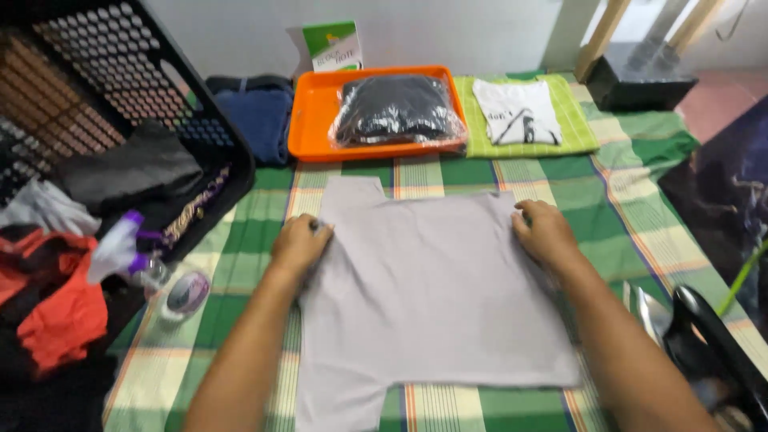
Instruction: A person irons a t-shirt on a flat surface and then folds it into a compact rectangle.
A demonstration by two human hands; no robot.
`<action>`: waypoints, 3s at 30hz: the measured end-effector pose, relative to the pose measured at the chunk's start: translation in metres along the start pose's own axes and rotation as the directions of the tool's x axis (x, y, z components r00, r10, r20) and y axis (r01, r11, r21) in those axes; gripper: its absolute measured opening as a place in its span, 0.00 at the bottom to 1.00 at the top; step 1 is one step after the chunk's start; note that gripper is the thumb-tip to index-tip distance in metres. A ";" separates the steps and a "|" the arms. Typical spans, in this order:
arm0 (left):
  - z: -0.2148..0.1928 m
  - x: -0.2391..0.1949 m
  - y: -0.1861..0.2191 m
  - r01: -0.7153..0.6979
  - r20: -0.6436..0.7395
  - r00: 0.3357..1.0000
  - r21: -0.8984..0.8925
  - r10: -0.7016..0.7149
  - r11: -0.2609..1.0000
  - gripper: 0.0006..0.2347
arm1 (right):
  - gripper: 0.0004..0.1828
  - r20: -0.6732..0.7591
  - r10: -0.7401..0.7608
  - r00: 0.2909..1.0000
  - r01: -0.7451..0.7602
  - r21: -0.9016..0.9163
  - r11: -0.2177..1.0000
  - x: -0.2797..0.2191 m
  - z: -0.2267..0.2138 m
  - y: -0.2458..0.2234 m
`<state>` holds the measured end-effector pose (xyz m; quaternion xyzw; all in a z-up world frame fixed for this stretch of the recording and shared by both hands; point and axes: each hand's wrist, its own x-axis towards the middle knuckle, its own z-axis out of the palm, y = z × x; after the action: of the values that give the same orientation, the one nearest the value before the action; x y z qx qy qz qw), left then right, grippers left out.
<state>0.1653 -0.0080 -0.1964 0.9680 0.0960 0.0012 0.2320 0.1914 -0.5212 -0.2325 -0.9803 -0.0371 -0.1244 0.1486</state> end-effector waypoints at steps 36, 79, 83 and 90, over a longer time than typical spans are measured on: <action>0.101 0.165 0.078 -0.468 0.093 0.879 0.366 0.468 0.805 0.08 | 0.20 -0.231 0.142 0.963 -0.133 0.053 0.990 0.047 0.039 -0.015; 0.054 0.089 0.061 -0.141 -0.480 0.876 -0.368 -0.058 0.919 0.22 | 0.36 0.063 -0.473 0.879 0.471 0.047 0.881 0.073 0.105 -0.283; 0.069 0.100 0.054 0.030 -0.407 0.913 -0.007 -0.031 1.000 0.17 | 0.37 0.139 -0.444 0.885 0.445 0.020 0.895 0.068 0.096 -0.287; 0.071 0.101 0.056 0.001 -0.454 0.891 -0.035 -0.017 0.999 0.08 | 0.34 -0.044 -0.500 0.865 0.502 0.081 0.861 0.071 0.126 -0.281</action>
<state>0.2780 -0.0705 -0.2389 0.9363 0.1521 0.2279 0.2195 0.2584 -0.2124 -0.2520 -0.9280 -0.2944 -0.1672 0.1555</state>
